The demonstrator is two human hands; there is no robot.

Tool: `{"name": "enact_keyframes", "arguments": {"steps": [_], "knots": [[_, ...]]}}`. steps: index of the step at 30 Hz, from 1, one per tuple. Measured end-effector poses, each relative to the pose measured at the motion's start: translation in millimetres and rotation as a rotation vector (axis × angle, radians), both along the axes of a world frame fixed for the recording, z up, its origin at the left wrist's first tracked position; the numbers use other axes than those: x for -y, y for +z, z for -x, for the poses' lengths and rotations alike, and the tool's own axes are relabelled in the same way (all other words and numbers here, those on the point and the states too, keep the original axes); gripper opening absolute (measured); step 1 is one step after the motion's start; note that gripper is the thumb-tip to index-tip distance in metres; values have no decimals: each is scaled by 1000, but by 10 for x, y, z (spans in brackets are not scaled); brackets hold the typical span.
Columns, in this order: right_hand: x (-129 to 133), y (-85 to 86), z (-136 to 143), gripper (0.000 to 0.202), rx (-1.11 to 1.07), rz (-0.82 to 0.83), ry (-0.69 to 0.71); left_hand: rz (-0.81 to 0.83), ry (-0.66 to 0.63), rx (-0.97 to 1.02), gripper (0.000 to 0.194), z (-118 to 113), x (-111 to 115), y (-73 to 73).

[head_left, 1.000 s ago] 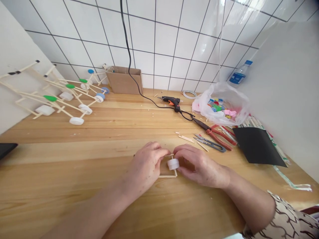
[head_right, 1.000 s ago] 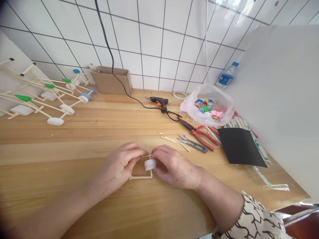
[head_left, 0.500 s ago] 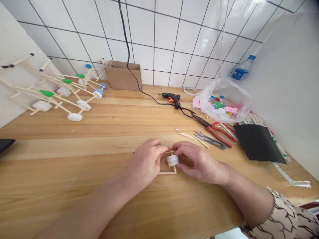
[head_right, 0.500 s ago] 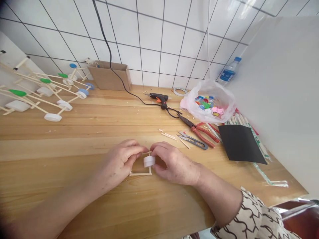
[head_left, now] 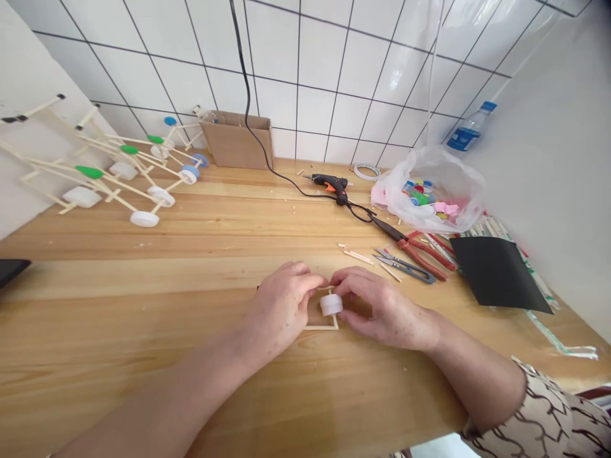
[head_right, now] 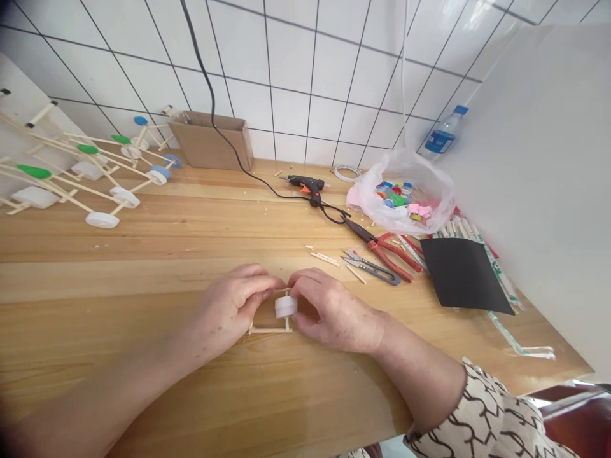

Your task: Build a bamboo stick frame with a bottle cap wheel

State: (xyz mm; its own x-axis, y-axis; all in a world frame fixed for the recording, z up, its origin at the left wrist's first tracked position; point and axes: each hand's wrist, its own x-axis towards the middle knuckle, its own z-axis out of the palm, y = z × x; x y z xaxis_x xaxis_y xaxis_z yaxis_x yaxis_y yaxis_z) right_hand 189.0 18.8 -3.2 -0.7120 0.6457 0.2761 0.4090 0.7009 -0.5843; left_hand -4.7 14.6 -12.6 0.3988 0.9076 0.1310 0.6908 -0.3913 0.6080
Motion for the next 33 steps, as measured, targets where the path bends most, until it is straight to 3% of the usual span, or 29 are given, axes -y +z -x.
{"name": "enact_keyframes", "arguments": {"steps": [17, 22, 25, 28, 33], "knots": [[-30, 30, -18, 14, 33, 16, -7, -75, -10, 19, 21, 11, -9, -70], [-45, 19, -34, 15, 26, -19, -21, -311, 12, 36, 10, 4, 36, -22], [-59, 8, -46, 15, 15, -30, -30, -420, -117, 95, 11, -15, 105, 64], [-67, 9, -50, 14, 6, -36, -39, -367, -199, 41, 13, -29, 163, 116], [-60, 31, -41, 13, 24, -13, -53, -284, -242, -121, 12, -42, 192, 84]]}}
